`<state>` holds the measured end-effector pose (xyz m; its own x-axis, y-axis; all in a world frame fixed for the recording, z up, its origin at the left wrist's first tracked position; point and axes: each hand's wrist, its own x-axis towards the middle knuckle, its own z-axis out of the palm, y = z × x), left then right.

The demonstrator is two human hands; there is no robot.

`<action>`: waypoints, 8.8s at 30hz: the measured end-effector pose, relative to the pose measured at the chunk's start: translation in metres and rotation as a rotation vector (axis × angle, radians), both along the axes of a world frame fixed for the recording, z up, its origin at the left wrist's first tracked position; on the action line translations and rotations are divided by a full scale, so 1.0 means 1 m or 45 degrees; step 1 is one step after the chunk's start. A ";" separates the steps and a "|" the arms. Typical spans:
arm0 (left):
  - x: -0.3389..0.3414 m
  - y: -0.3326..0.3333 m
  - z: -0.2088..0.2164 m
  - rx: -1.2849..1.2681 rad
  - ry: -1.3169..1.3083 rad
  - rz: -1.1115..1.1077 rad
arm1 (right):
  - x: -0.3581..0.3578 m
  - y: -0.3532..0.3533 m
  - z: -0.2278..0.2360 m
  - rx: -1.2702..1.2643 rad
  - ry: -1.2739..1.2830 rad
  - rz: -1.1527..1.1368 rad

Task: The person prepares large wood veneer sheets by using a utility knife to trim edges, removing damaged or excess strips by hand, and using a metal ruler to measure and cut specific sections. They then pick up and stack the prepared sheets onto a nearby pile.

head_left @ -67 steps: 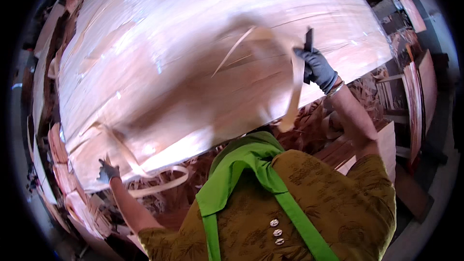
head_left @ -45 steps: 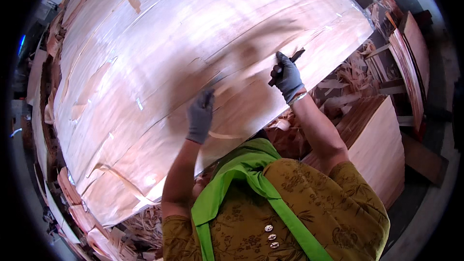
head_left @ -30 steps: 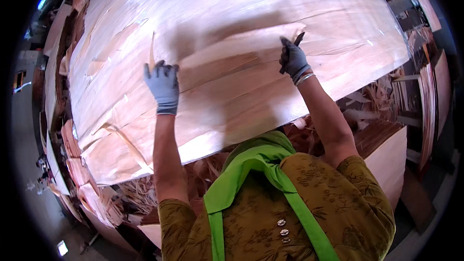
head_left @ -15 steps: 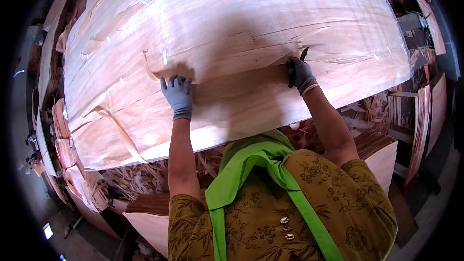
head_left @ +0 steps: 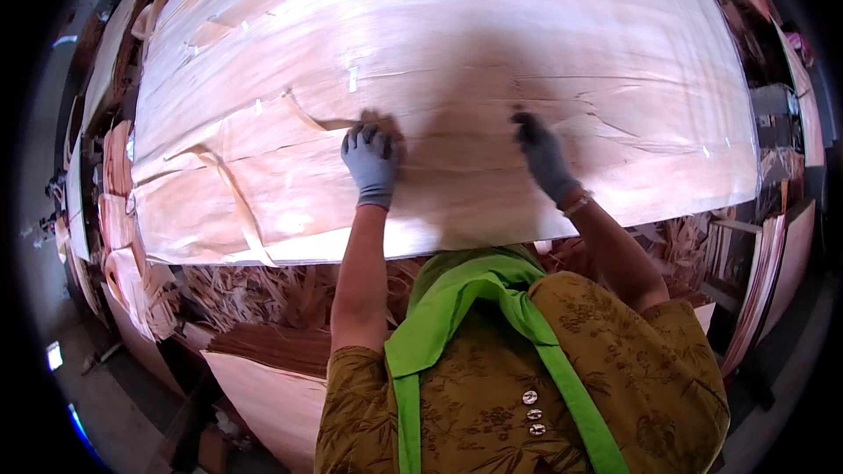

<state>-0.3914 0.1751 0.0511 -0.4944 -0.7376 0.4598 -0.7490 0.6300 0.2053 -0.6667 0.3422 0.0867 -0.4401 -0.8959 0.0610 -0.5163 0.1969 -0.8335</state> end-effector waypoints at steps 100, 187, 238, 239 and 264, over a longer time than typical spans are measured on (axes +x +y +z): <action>-0.072 0.028 0.003 0.556 0.184 -0.124 | 0.057 -0.117 0.001 0.717 0.816 0.699; -0.068 0.026 -0.010 0.046 -0.014 -0.323 | -0.059 -0.040 -0.027 0.508 0.196 0.044; 0.438 0.296 -0.053 1.983 -0.082 1.278 | -0.097 -0.044 -0.088 0.056 0.601 0.293; 0.444 0.293 -0.052 2.034 -0.108 1.210 | -0.076 -0.047 -0.080 0.188 0.436 0.279; 0.545 -0.286 0.242 0.089 0.896 -0.012 | 0.523 -0.684 0.381 -0.830 0.261 0.302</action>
